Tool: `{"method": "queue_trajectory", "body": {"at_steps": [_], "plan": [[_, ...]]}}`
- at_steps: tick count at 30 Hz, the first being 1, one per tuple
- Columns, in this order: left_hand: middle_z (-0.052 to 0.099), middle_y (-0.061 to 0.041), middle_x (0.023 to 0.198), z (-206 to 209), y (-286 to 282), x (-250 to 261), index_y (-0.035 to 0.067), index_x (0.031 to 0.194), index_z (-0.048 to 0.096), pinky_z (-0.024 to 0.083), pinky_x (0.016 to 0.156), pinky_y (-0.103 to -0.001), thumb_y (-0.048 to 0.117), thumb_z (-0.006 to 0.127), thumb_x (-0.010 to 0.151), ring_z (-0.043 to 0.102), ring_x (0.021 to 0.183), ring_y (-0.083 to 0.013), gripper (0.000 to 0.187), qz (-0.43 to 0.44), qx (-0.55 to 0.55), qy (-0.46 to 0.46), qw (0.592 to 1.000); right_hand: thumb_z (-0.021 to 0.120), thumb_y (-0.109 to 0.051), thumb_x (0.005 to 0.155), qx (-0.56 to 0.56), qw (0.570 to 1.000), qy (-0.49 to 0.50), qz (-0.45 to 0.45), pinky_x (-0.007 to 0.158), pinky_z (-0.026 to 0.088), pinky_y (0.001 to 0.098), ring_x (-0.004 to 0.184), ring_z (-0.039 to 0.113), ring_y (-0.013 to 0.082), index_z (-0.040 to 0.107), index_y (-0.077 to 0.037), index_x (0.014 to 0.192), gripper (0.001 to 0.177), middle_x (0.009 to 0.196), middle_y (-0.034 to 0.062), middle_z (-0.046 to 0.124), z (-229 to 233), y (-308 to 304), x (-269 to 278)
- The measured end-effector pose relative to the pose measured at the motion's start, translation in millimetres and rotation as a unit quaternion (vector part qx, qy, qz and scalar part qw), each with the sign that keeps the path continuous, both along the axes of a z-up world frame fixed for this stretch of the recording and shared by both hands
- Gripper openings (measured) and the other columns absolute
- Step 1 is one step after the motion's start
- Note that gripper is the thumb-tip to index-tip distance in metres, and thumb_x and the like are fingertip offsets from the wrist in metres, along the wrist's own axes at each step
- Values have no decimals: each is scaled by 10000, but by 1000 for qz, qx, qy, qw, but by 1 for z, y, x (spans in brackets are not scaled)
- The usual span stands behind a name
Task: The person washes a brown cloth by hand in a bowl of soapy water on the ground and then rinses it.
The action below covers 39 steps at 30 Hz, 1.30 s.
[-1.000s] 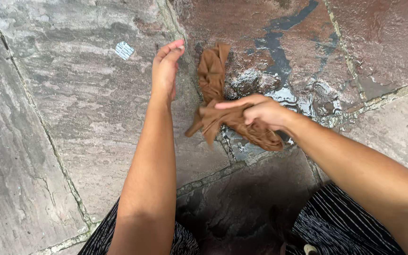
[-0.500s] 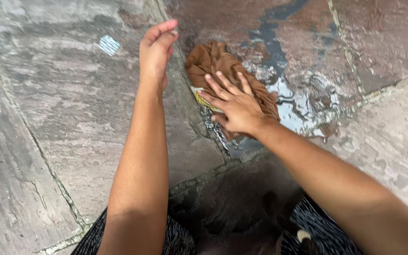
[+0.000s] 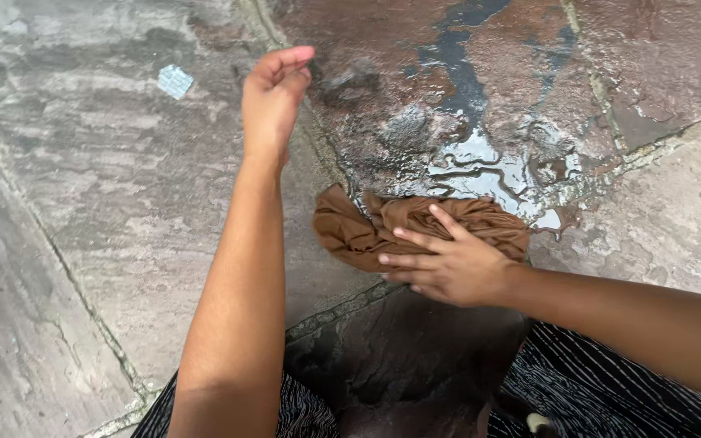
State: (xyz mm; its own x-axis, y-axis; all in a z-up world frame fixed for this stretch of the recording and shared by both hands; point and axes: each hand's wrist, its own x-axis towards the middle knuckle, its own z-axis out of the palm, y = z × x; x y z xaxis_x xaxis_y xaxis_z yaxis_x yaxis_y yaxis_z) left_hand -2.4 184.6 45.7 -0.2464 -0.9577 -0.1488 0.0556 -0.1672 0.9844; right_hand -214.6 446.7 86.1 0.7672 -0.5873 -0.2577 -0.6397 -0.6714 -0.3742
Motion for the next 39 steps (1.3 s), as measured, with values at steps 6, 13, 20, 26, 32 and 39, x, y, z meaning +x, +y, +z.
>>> {"method": "queue_trajectory", "body": {"at_steps": [6,13,20,26,32,39], "plan": [[743,-19,1049,-13,13,-17,38,1155,724,482,729,-214,-3,637,974,617,855,-56,205,21,0,10,1000,301,-459,1035,-40,990,105,-87,1205,-42,671,1572,88,185,339,-402,1527,497,1715,-67,133,-14,-20,-8],[728,-11,1027,8,-3,-68,39,1141,734,478,771,-201,4,636,1017,602,856,-47,162,-53,-89,-36,994,244,-255,928,-78,914,241,-318,1179,45,614,1528,138,238,246,-325,1606,681,1665,54,188,8,-55,-126],[739,6,993,23,19,-84,40,1119,728,512,810,-188,16,622,1004,659,886,-41,158,-87,-103,-75,988,250,-354,1058,-119,751,181,-624,1199,18,663,1537,186,335,412,-200,1554,544,1634,88,383,-4,-23,-286],[730,4,922,16,28,-77,53,1097,755,472,687,-208,9,621,998,582,767,-48,172,-76,-65,-105,989,260,-385,1143,-170,679,91,-709,1258,167,538,1535,261,391,298,-17,1623,606,1630,277,340,-18,-28,-242],[739,3,914,19,37,-151,65,1054,752,484,676,-218,2,633,990,597,756,-46,150,-92,-118,2,989,499,-291,1057,-137,751,-20,-645,1218,305,499,1431,400,488,434,100,1490,587,1524,327,440,8,2,-51],[784,-18,918,63,71,-230,73,1046,732,539,704,-236,-1,609,962,675,754,-78,166,-160,-163,26,973,563,-367,915,-30,941,15,-337,1186,136,610,1521,146,402,356,-338,1541,660,1642,98,226,27,36,34]]}}
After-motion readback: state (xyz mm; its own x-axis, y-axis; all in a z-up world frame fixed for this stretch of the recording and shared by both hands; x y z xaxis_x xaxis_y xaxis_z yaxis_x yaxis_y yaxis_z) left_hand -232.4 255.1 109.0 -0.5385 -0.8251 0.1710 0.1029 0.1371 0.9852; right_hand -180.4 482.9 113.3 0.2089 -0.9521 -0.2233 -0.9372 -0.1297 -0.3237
